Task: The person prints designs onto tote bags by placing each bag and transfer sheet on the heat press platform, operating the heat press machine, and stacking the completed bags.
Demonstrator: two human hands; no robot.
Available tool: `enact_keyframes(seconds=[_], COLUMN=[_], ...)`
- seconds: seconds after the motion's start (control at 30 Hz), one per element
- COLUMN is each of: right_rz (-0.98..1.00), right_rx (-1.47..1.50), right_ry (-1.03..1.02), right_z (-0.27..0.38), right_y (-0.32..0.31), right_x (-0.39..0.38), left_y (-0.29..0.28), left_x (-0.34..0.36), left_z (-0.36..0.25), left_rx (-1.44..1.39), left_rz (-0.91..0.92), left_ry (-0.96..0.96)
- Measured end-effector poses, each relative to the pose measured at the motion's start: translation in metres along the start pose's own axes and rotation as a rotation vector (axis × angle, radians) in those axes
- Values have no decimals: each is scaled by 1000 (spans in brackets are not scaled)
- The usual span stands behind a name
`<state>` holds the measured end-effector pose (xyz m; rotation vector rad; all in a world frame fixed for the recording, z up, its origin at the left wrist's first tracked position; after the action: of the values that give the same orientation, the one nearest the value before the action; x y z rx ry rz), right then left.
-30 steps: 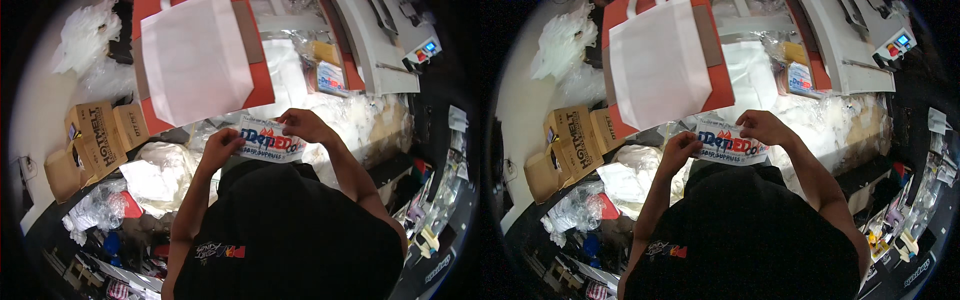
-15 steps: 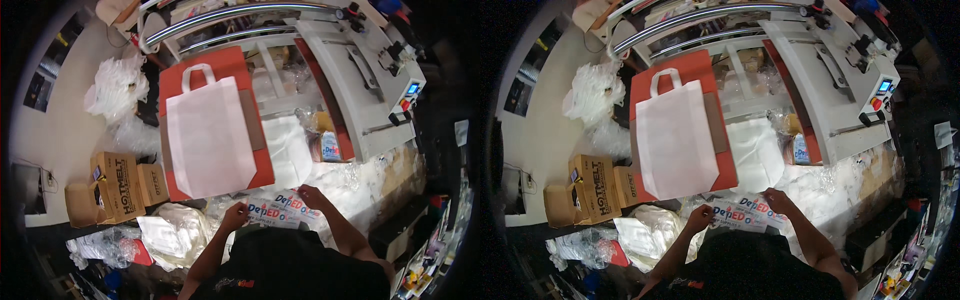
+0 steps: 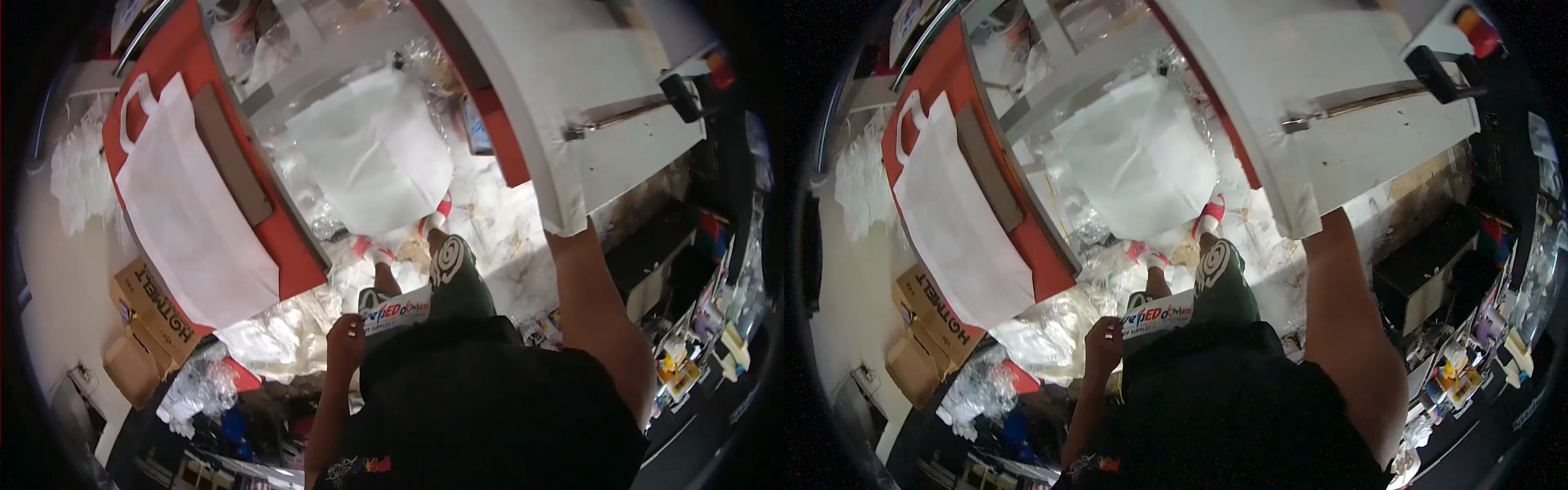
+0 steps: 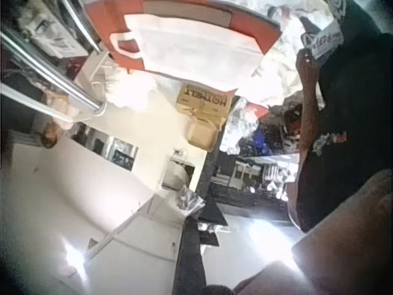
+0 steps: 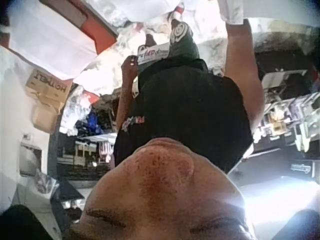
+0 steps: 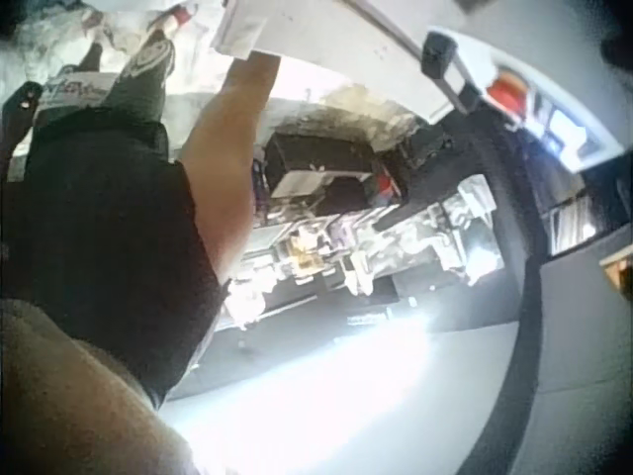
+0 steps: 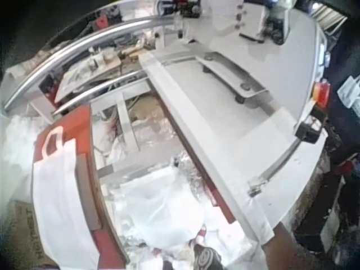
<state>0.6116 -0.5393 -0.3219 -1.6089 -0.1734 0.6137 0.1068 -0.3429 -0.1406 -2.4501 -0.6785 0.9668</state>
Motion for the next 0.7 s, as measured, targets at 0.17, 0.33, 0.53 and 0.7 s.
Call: enact_keyframes(seconds=[0.17, 0.33, 0.53, 0.7], right_rz=[-104, -141, -8, -375], right_rx=[43, 377, 629, 737], right_ry=[-21, -288, -101, -341], right_z=[5, 1, 120, 270], right_y=[-24, -14, -82, -181], right_x=[-35, -139, -215, -206], left_y=[-24, -126, -277, -346], left_x=[-1, -4, 58, 124], left_z=[-61, -98, -5, 51], left_rx=[-109, -262, -383, -342], left_rz=[122, 133, -424, -635], left_ry=[154, 247, 234, 267])
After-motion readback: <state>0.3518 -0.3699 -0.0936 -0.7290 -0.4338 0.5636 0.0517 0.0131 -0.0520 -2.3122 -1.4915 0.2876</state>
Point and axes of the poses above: each hand's wrist, its own x-axis towards the middle knuckle, its own y-axis out of the palm, z = x × y, the point moved 2 cm from there along x, towards the middle knuckle, and after that the axes turned 10 degrees about y, right-handed, at the moved point
